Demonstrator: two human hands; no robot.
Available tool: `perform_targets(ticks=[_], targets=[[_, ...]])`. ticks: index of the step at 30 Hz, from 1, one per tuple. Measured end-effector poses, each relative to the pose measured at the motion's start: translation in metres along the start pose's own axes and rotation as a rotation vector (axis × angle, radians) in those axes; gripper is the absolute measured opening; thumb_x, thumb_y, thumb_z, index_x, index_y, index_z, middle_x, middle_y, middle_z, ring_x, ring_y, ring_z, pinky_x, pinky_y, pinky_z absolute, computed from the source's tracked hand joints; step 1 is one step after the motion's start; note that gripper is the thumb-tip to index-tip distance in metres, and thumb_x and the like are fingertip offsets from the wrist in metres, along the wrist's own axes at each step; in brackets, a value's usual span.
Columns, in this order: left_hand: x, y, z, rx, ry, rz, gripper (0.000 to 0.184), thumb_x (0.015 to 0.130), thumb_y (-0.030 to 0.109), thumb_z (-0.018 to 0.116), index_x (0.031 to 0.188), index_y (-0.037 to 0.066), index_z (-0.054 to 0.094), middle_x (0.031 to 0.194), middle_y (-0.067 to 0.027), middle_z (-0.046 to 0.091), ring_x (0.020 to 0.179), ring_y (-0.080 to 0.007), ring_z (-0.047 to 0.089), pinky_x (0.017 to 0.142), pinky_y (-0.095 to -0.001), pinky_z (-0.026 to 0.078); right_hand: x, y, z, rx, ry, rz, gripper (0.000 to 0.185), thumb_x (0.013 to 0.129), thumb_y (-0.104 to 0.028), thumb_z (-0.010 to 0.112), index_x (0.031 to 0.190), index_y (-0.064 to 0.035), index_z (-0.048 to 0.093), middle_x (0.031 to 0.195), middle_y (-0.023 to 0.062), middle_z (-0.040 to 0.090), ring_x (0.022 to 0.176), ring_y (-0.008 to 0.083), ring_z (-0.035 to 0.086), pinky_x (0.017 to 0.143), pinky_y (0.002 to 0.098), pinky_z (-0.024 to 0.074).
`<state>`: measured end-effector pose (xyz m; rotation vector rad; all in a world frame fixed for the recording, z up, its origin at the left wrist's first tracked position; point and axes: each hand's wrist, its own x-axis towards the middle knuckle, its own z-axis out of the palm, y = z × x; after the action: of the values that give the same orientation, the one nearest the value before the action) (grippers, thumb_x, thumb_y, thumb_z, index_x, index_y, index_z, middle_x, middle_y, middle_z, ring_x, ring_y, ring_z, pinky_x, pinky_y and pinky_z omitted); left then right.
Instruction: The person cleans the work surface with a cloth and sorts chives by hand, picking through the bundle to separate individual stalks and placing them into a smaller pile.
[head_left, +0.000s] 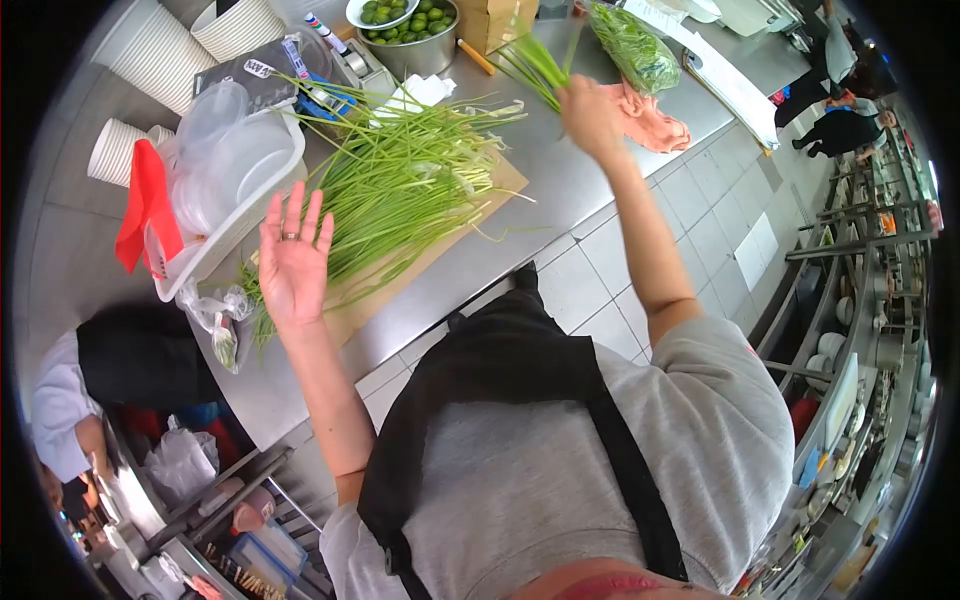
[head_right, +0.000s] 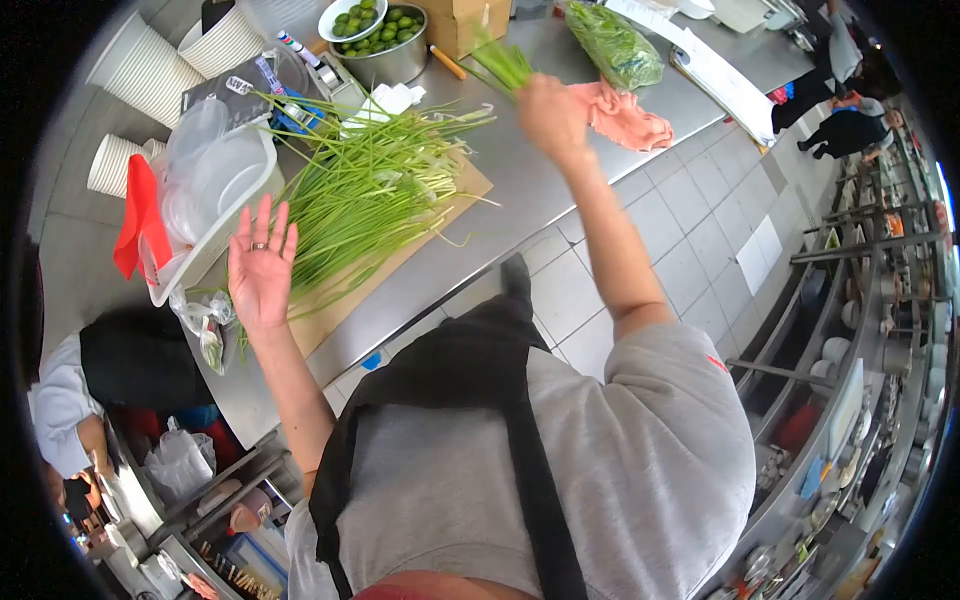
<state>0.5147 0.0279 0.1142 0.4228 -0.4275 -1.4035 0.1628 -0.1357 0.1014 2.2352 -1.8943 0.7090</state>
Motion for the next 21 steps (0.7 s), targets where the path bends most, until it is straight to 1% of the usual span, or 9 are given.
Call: perform_targets(ticks=[2,4,5,8,11,14,16,18,21], targets=[[-0.002,0.001,-0.004,-0.017,-0.007,0.0,0.041,0.086,0.025,0.046,0.121,0.005,0.04,0.132,-0.0178,0.029,0.124,-0.0328,0.024,0.099,-0.0445,0.026,-0.001,0.028,0.018,-0.096,-0.108,0.075,0.025,0.08,-0.024,0.048,0.095,-0.0043,0.048,0.094,0.0127,0.056,0.083,0.031,0.056,0.069,0.0416,0.0453],[-0.002,-0.005,-0.007,0.066,-0.033,0.001,0.042,0.085,0.023,0.047,0.122,0.006,0.038,0.132,-0.0178,0.03,0.123,-0.033,0.025,0.098,-0.0436,0.027,-0.009,0.043,0.046,-0.24,-0.022,-0.068,0.036,0.081,-0.025,0.046,0.111,-0.0065,0.042,0.117,0.0121,0.045,0.103,0.0302,0.047,0.083,0.0505,0.0368],[-0.003,-0.007,-0.005,0.077,-0.01,-0.006,0.043,0.085,0.022,0.048,0.123,0.006,0.037,0.131,-0.0173,0.031,0.123,-0.0325,0.027,0.097,-0.0421,0.029,-0.01,0.047,0.055,-0.187,-0.186,-0.071,0.045,0.08,-0.029,0.047,0.12,-0.0096,0.036,0.13,0.01,0.032,0.116,0.0301,0.034,0.088,0.0602,0.0257],[-0.008,-0.008,-0.005,0.302,0.069,0.086,0.043,0.084,0.022,0.049,0.122,0.005,0.038,0.131,-0.017,0.032,0.122,-0.0316,0.028,0.097,-0.0402,0.029,0.001,0.089,0.097,-0.12,-0.028,-0.176,0.045,0.08,-0.031,0.047,0.118,-0.0089,0.038,0.13,0.0096,0.032,0.116,0.0306,0.033,0.083,0.0645,0.0254],[-0.018,0.0,-0.018,0.35,0.167,0.164,0.039,0.084,0.013,0.05,0.119,0.002,0.039,0.122,-0.0191,0.041,0.113,-0.03,0.041,0.091,-0.0364,0.037,0.003,0.05,0.057,-0.426,-0.078,-0.044,0.047,0.079,-0.028,0.05,0.12,-0.0118,0.036,0.13,0.0092,0.032,0.118,0.0291,0.029,0.084,0.0601,0.0285],[-0.029,0.005,-0.033,0.358,0.243,0.192,0.035,0.083,0.008,0.05,0.116,0.0,0.04,0.114,-0.0204,0.048,0.104,-0.0294,0.049,0.085,-0.0345,0.043,0.006,-0.001,0.032,-0.385,0.042,-0.098,0.039,0.076,-0.021,0.055,0.113,-0.0137,0.047,0.118,0.01,0.045,0.11,0.0282,0.04,0.084,0.0482,0.0366],[-0.034,0.006,-0.037,0.373,0.273,0.191,0.034,0.084,0.008,0.05,0.115,0.0,0.041,0.112,-0.0209,0.049,0.102,-0.0296,0.051,0.083,-0.0344,0.044,0.007,-0.025,0.034,0.091,-0.037,-0.498,0.023,0.071,-0.014,0.06,0.094,-0.0117,0.059,0.098,0.0095,0.057,0.094,0.0264,0.051,0.077,0.0362,0.0429],[-0.036,0.006,-0.036,0.426,0.306,0.156,0.031,0.084,0.009,0.049,0.113,0.0,0.042,0.109,-0.0208,0.051,0.097,-0.029,0.054,0.079,-0.0328,0.047,-0.011,-0.074,0.028,0.456,0.003,-0.633,0.01,0.068,-0.01,0.062,0.077,-0.0071,0.062,0.079,0.0085,0.059,0.079,0.0254,0.055,0.069,0.033,0.0452],[-0.038,0.001,-0.03,0.42,0.263,0.12,0.028,0.084,0.01,0.049,0.111,0.002,0.044,0.104,-0.019,0.054,0.091,-0.0265,0.057,0.073,-0.0302,0.048,-0.023,-0.121,0.015,0.584,-0.183,-0.797,0.009,0.068,-0.006,0.06,0.077,-0.0051,0.061,0.077,0.0076,0.059,0.078,0.0259,0.055,0.067,0.0334,0.045]])
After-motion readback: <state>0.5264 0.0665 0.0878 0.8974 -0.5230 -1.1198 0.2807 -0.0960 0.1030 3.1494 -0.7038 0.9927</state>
